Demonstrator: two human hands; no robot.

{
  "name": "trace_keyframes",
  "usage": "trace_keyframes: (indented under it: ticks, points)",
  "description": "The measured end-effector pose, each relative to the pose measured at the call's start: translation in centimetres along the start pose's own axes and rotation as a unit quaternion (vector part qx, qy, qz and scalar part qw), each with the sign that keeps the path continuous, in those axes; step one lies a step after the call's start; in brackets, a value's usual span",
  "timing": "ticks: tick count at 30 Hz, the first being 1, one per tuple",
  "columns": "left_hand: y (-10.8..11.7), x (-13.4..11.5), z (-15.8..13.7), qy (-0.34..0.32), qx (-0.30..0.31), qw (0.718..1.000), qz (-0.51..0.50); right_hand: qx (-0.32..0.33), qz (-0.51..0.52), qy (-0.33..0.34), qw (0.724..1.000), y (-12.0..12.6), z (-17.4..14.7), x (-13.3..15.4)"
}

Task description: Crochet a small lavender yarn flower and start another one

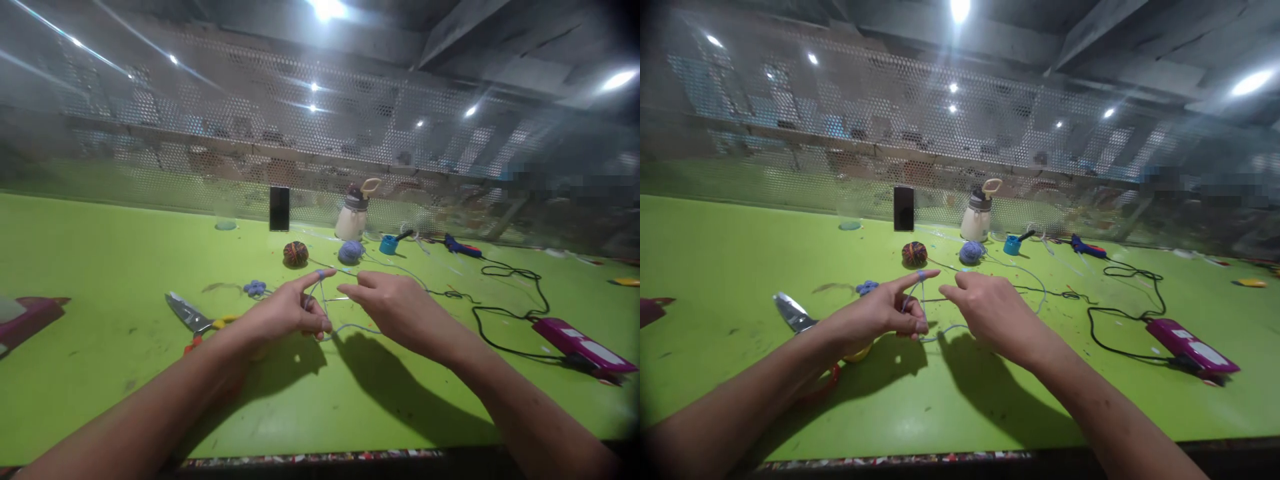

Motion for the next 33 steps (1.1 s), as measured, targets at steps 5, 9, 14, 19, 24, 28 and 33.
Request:
trace_keyframes:
  ticks: [5,9,14,19,24,28,33]
  points:
    - [-0.7,0.2,-0.2,0.018,0.015,1.0,0.003,0.053,-0.062,0.058,0.995,-0.3,0.9,1.0]
    - [-0.7,0.2,-0.3,0.027,0.007,1.0,0.015,0.062,-0.087,0.087,0.99,-0.5,1.0,1.3]
    - [0.4,-0.3,0.2,-0.004,-0.014,0.997,0.08,0.068,-0.061,0.154,0.984,-0.3,0.2,3.2]
    - [-0.3,-0.7,0.1,-0.03,0.041,0.993,0.102,0.112,0.051,0.126,0.984,0.1,0.1,3.4]
    - [-0.5,-1.3,-0.4,-0.017,0.038,0.999,-0.019,0.093,0.211,0.027,0.973,-0.7,-0.9,2.1]
    - [-0.3,-1.2,-0.4,-0.002,0.025,0.997,-0.07,0.001,0.303,-0.044,0.952,-1.3,-2.1,1.1]
    - [0.3,-0.9,-0.3,0.006,-0.001,0.997,-0.078,-0.036,0.395,-0.098,0.913,-2.1,-2.8,1.0]
Point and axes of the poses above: each hand's wrist, its own z-axis towards the middle knuckle, its own y-axis out of the back of the hand, x = y × z, the point moved 10 cm from there along z, towards the middle knuckle, and after that the axes turned 8 degrees about -x, right-handed, at the moved point
